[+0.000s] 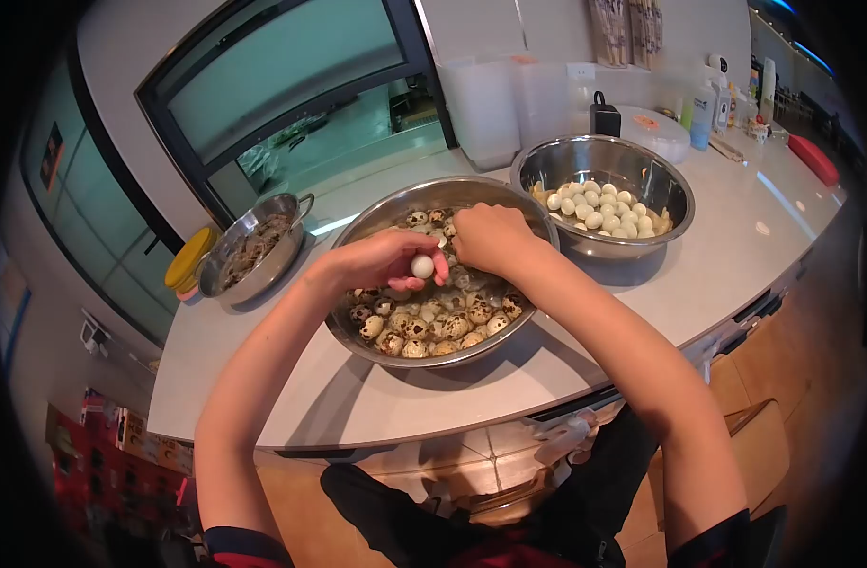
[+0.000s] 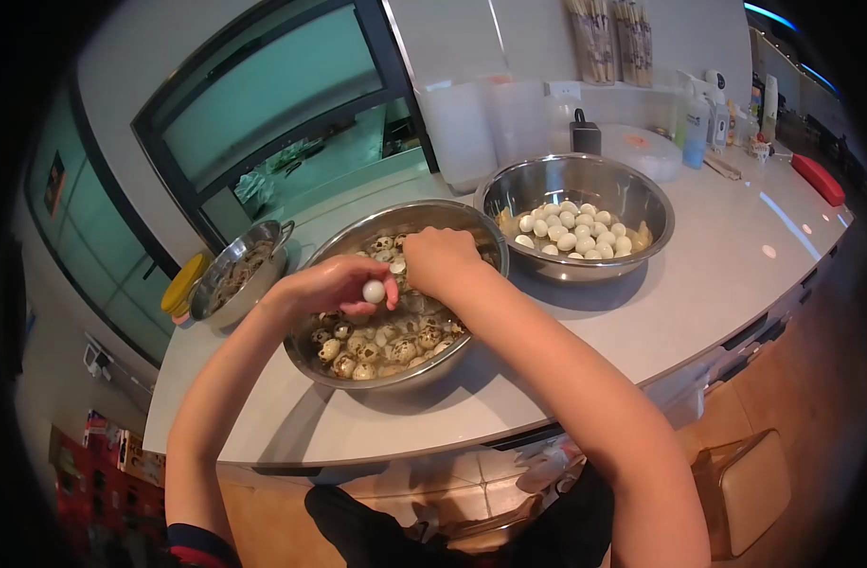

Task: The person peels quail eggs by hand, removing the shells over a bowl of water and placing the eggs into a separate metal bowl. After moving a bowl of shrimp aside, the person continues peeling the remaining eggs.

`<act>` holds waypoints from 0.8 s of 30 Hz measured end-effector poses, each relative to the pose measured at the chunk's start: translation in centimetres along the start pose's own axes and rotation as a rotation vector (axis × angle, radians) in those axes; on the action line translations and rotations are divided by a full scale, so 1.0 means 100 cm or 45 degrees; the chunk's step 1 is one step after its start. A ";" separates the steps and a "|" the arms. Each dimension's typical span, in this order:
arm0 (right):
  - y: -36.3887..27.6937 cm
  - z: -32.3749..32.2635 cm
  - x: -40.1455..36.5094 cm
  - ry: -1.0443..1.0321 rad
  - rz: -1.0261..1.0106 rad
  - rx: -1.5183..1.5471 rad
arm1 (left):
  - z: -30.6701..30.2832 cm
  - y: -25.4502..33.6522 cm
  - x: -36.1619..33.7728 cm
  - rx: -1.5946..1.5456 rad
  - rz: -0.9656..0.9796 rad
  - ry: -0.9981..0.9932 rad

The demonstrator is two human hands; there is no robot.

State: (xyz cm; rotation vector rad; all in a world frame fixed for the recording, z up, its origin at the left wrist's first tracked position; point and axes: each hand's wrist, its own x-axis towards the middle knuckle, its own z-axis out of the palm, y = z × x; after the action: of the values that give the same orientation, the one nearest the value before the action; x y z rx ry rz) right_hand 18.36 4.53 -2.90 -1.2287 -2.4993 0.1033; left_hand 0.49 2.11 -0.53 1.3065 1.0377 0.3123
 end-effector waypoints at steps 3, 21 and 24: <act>0.000 -0.002 0.001 -0.008 0.088 0.005 | 0.006 -0.005 0.007 -0.049 0.046 -0.029; 0.006 -0.001 0.006 0.178 0.130 0.164 | 0.024 0.015 -0.002 1.274 0.143 0.058; 0.002 -0.003 0.006 0.394 0.144 0.259 | 0.020 0.025 -0.020 1.196 0.184 0.184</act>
State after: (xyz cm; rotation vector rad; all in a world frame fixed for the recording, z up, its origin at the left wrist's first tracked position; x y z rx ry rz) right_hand 18.30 5.10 -2.49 -1.1992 -2.1004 0.1763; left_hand 1.85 0.14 2.41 2.2294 1.2711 0.0039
